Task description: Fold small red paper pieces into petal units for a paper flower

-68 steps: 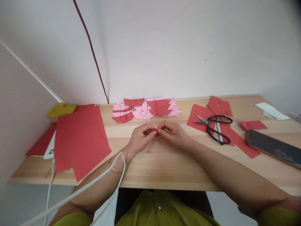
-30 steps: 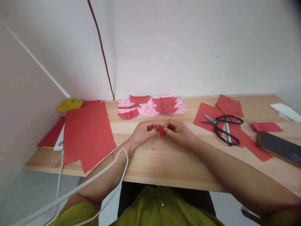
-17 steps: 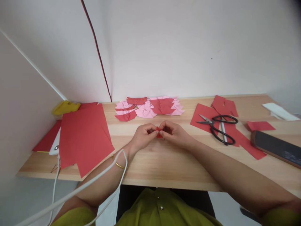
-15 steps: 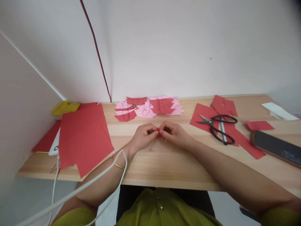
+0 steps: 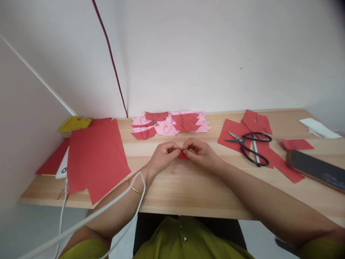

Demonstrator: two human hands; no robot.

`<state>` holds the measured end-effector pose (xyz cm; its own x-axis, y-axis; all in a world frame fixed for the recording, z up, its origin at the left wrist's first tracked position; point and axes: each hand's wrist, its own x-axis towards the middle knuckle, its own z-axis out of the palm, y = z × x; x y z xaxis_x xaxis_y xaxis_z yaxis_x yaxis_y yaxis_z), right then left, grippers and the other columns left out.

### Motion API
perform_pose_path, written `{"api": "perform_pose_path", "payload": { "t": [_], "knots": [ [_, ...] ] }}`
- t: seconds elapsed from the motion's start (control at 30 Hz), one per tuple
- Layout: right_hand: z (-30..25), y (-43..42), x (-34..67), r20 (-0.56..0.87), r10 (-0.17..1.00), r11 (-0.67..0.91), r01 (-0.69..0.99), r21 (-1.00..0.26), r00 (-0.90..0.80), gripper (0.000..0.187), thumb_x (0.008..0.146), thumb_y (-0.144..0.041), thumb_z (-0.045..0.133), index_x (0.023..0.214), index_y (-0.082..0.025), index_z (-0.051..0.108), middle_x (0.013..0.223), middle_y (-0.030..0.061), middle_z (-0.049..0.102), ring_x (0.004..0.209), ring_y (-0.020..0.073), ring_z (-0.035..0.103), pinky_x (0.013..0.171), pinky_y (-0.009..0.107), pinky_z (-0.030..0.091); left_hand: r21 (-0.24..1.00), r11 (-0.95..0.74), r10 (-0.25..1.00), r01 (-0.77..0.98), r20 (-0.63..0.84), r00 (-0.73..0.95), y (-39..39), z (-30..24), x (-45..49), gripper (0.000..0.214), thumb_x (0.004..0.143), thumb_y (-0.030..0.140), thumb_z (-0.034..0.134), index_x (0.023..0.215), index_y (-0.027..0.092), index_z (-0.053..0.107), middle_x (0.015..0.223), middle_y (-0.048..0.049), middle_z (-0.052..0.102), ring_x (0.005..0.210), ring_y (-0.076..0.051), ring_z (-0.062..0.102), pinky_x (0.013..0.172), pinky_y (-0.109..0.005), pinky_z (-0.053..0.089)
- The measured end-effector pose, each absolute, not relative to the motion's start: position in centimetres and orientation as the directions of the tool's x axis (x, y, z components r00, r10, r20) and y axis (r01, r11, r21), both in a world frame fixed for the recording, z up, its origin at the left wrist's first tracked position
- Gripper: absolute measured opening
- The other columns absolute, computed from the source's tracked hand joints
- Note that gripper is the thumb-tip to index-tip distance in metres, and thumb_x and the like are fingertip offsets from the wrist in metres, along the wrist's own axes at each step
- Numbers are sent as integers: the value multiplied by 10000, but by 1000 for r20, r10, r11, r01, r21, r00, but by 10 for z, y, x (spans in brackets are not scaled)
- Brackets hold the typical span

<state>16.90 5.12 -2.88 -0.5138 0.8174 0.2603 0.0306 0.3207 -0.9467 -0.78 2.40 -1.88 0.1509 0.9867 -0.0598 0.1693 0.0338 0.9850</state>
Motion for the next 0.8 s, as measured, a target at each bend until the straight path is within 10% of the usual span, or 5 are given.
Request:
{"api": "perform_pose_path", "payload": {
  "t": [0.8],
  "knots": [
    [-20, 55, 178, 238, 751, 386, 116, -915, -616, 140, 834, -315, 583, 808, -178, 599, 763, 39, 629, 662, 130, 579, 615, 264, 470, 982, 17, 971, 189, -62, 232, 22, -16, -10, 230, 760, 347, 625, 719, 123, 662, 677, -19, 643, 645, -113, 558, 646, -232, 435]
  ]
}}
